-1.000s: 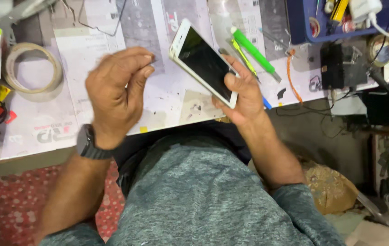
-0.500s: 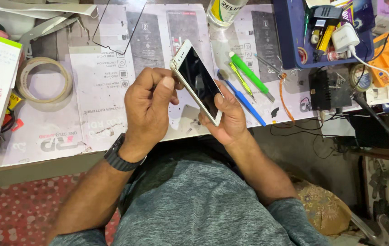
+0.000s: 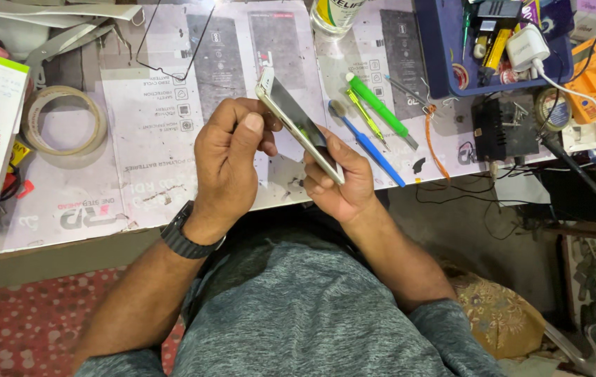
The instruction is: The person uses a green-handled screwdriver to secure internal components of a disassembled smartphone. They then attach the back cover, aligning it with the frame, and press the edges to ensure a proper seal. Finally, they inspect the reassembled device by turning it over and checking the screen and sides.
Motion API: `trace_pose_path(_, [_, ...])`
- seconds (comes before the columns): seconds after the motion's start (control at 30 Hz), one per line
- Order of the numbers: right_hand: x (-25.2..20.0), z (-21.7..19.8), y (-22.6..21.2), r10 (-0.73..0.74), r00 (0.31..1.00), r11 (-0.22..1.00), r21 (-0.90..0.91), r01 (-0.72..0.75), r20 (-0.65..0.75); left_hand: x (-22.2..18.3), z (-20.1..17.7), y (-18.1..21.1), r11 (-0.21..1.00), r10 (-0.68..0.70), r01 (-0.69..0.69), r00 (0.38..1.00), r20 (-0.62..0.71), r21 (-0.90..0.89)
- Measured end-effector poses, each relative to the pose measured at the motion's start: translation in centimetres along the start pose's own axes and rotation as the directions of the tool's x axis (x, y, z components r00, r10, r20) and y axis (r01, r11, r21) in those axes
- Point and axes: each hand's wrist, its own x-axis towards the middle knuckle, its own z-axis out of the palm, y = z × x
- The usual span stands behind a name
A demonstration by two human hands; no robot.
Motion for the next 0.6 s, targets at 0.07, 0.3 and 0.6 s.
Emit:
trace_pose_path(0.07, [0.1,-0.5,0.2,0.001,0.998,1.0,0.019,0.0,-0.056,-0.1,0.0,-0.1,1.0,-0.008,0.008,1.0,0.01,-0.023])
trace_pose_path(0.3, [0.2,-0.4,0.5,-0.018,0.994,1.0,0.001,0.019,-0.105,-0.1,0.1,-0.4,0.998,-0.021,0.021,1.0,0.007,0.055])
trace_pose_path(0.6, [0.3,1.3,0.9,-0.135,0.985,0.981,-0.153,0.118,-0.107,0.2,0.3,-1.0,0.991,0.011,-0.012,1.0,0.009,0.134])
